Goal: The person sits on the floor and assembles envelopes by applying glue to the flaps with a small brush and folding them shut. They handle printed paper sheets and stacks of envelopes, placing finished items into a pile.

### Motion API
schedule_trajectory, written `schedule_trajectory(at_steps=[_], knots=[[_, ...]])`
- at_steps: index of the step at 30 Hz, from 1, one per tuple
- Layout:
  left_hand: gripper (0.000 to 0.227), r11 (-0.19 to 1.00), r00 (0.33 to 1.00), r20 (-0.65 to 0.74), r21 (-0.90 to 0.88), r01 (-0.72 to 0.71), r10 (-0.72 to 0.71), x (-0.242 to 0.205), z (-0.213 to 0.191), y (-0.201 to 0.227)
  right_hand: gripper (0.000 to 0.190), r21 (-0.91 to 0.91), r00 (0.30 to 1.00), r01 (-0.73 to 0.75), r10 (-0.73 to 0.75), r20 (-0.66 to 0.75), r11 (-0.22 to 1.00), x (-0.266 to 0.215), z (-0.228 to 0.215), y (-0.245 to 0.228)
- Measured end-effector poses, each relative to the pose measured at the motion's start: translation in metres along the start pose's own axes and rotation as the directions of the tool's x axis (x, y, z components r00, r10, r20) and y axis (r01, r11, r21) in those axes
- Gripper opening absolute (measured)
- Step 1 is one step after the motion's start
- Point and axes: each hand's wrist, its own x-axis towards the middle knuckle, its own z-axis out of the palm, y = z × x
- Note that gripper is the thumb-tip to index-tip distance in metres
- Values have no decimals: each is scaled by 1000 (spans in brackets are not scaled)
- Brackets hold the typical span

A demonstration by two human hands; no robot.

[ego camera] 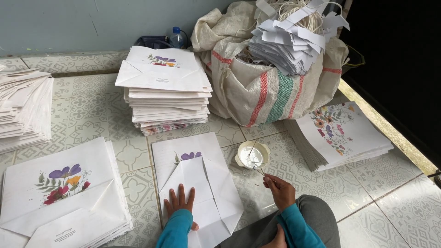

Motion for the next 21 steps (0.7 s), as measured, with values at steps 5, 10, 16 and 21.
schedule_trajectory(at_steps=[5,10,16,21], knots=[[142,999,1000,-9,35,0,0,7,6,0,28,135,1000,10,-9,-11,991,-3,-2,-13],[142,1000,1000,-3,23,2,-2,8,7,1,28,299,996,-86,85,16,950,7,2,-7],[143,1000,1000,-3,20,-3,3,12,9,1,25,200,993,-120,120,13,972,1,-2,-2],[142,1000,1000,1,23,3,-3,2,3,1,25,108,999,-35,37,-18,994,-3,-3,3]])
